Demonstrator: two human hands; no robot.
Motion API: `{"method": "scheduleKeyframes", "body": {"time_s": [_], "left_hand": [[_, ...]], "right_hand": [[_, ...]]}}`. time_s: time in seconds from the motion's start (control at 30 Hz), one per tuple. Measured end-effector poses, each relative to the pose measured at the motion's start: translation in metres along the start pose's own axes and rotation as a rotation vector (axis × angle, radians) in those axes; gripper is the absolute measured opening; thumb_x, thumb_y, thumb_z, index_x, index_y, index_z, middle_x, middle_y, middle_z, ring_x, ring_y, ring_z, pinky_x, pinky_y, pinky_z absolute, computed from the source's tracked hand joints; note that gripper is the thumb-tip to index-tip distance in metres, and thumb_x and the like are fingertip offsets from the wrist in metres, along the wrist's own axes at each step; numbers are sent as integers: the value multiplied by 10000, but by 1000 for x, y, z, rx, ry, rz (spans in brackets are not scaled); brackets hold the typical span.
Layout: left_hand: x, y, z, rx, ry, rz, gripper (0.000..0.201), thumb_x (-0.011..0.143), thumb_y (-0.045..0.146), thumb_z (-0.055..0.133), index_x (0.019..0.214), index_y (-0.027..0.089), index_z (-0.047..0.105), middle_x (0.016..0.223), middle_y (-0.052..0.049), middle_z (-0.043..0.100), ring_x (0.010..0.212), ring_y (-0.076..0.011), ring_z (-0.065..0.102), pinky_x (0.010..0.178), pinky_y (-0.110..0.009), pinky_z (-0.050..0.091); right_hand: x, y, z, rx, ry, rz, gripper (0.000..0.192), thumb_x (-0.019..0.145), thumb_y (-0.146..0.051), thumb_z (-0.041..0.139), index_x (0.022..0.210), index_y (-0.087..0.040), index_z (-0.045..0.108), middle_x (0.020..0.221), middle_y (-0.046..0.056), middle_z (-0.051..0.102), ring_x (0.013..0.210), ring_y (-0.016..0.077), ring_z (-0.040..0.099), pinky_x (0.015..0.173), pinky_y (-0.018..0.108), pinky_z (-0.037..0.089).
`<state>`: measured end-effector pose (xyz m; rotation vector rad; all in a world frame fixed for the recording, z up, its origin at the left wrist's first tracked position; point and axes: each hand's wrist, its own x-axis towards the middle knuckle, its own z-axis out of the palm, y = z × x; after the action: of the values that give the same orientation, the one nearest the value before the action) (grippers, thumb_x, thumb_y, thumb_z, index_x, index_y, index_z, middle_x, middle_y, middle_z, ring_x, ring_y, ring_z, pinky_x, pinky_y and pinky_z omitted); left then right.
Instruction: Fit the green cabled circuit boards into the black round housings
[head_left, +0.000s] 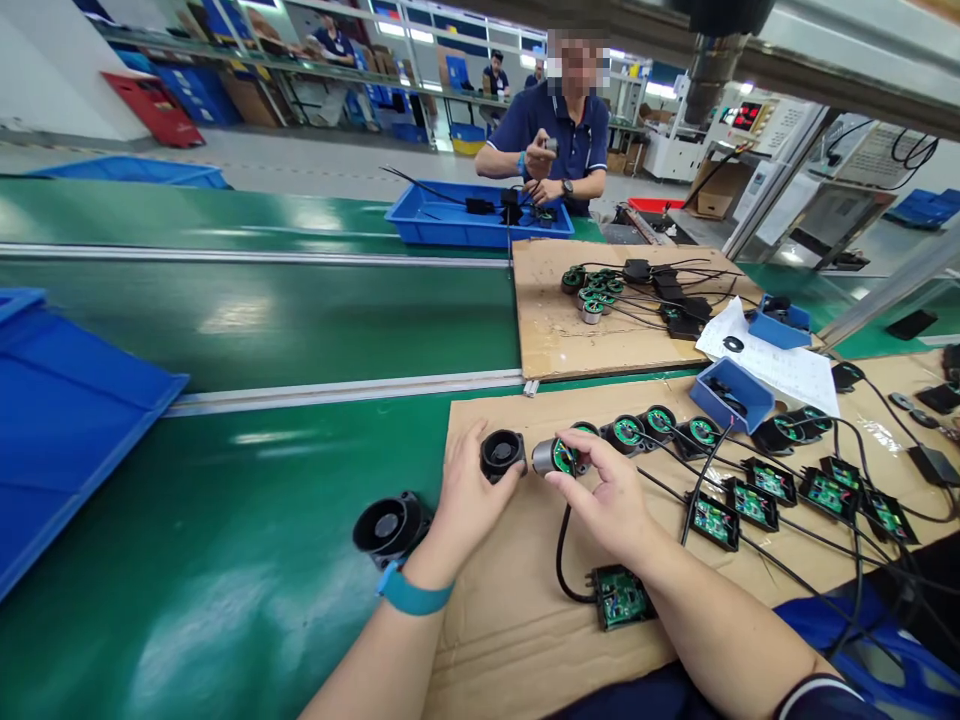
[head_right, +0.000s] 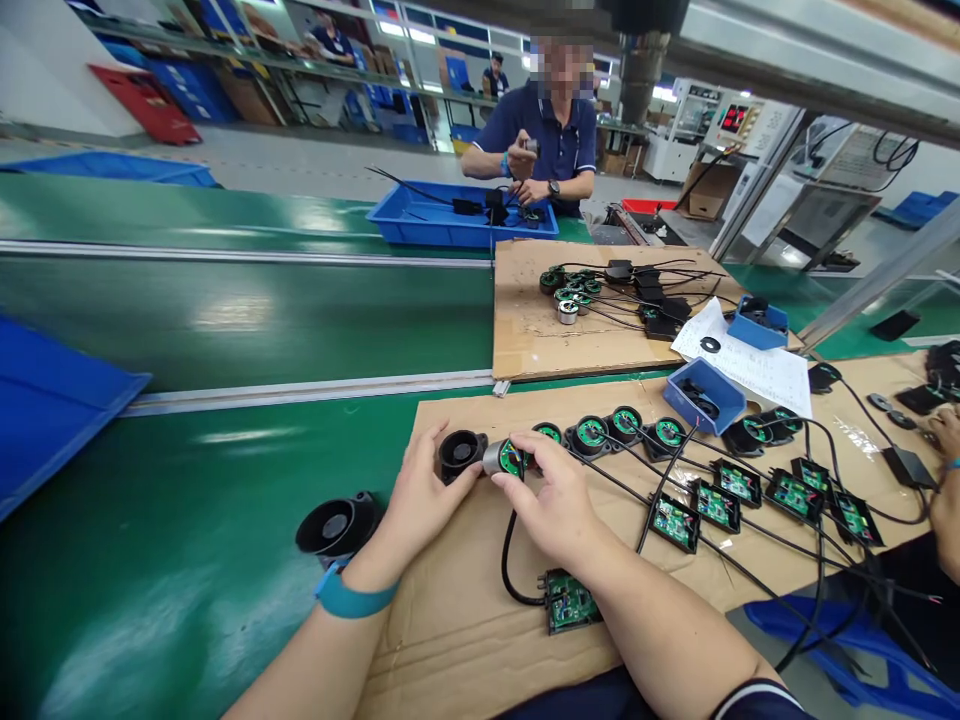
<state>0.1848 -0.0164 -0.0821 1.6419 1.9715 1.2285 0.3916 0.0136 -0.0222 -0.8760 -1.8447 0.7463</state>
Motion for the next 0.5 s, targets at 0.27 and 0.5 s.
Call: {"method": "scheduleKeyframes", "body": {"time_s": [0.27, 0.5], "left_hand": [[-5, 12, 2, -135, 76, 105, 486, 854, 319, 753, 1268, 223, 519, 1360, -113, 647, 1348, -278, 572, 1133, -493, 475], [-14, 23, -2, 20, 97, 293, 538, 857, 186, 736, 1358, 212, 542, 1289, -107, 653, 1239, -265, 606, 1086, -458, 519]], "right_hand": [[-2, -4, 1, -13, 3, -107, 398, 898, -194, 756, 1285, -221, 666, 1273, 96, 703, 1213, 203, 663, 1089, 360, 541], [-8, -13, 2, -15, 16, -110, 461, 894, -179, 761, 1337, -211, 640, 1282, 104, 702, 1186, 201, 679, 1067, 337, 559]]}}
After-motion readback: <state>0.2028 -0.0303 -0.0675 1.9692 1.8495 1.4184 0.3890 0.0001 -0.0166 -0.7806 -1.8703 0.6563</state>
